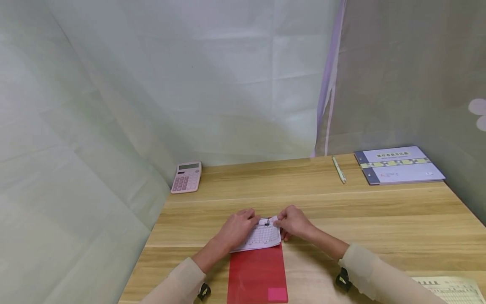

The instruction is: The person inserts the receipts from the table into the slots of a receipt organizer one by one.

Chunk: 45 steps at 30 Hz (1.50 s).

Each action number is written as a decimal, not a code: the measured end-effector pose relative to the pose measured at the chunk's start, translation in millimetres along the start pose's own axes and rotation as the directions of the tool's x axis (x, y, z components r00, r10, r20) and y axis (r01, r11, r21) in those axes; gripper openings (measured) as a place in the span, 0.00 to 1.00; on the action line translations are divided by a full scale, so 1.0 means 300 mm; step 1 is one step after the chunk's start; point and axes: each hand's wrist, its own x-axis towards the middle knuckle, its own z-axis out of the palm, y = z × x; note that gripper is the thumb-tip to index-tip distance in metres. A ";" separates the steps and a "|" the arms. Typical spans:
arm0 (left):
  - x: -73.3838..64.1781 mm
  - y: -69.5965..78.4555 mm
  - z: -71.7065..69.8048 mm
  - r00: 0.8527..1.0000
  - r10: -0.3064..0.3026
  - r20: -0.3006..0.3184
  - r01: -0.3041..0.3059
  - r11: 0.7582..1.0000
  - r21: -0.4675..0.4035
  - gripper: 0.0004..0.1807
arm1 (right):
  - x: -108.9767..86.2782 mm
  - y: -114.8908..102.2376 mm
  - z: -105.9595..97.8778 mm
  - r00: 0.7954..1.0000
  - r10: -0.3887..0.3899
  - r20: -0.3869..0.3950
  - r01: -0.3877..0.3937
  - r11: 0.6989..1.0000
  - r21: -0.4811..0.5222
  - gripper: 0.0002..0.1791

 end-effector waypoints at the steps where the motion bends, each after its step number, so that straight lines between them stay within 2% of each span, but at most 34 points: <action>1: 0.000 0.000 0.001 1.000 0.002 0.003 -0.002 1.000 0.010 0.14 | 0.001 0.001 0.001 1.000 -0.001 -0.003 0.001 1.000 -0.003 0.12; 6: 0.002 0.004 -0.001 1.000 0.008 0.013 -0.008 0.999 0.043 0.14 | 0.002 0.000 0.005 1.000 0.007 -0.017 -0.007 1.000 -0.006 0.13; 11: 0.004 0.004 -0.004 1.000 -0.007 0.017 0.007 1.000 0.008 0.14 | -0.001 -0.002 0.002 1.000 0.006 -0.013 -0.006 1.000 -0.003 0.12; 16: 0.005 -0.007 -0.005 0.998 -0.058 0.012 0.059 0.990 -0.124 0.13 | -0.002 -0.006 -0.017 1.000 0.012 0.028 -0.012 1.000 0.009 0.12; 21: 0.003 -0.035 -0.001 0.993 -0.111 0.037 0.117 0.954 -0.276 0.14 | -0.008 -0.020 -0.076 0.999 -0.006 0.046 0.008 0.999 -0.034 0.07; 24: 0.003 -0.050 -0.004 0.989 -0.131 0.066 0.146 0.934 -0.325 0.15 | -0.017 -0.030 -0.143 0.998 -0.050 0.039 0.053 0.995 -0.082 0.04; 28: 0.004 -0.058 -0.002 0.984 -0.153 0.090 0.175 0.920 -0.350 0.16 | -0.053 -0.039 -0.262 0.993 -0.115 0.028 0.117 0.986 -0.120 0.04; 31: 0.003 -0.059 0.004 0.983 -0.164 0.087 0.185 0.915 -0.359 0.16 | -0.102 -0.034 -0.364 0.985 -0.173 0.025 0.175 0.972 -0.157 0.06; 35: 0.003 -0.059 0.004 0.980 -0.178 0.087 0.198 0.908 -0.371 0.16 | -0.187 -0.003 -0.508 0.968 -0.251 0.020 0.249 0.937 -0.246 0.10; 40: 0.002 -0.063 0.002 0.974 -0.199 0.105 0.224 0.894 -0.389 0.16 | -0.315 0.056 -0.672 0.967 -0.254 0.007 0.243 0.915 -0.323 0.15; 45: 0.003 -0.068 -0.002 0.971 -0.206 0.122 0.238 0.887 -0.397 0.16 | -0.432 0.163 -0.812 0.971 -0.229 0.070 0.239 0.905 -0.352 0.12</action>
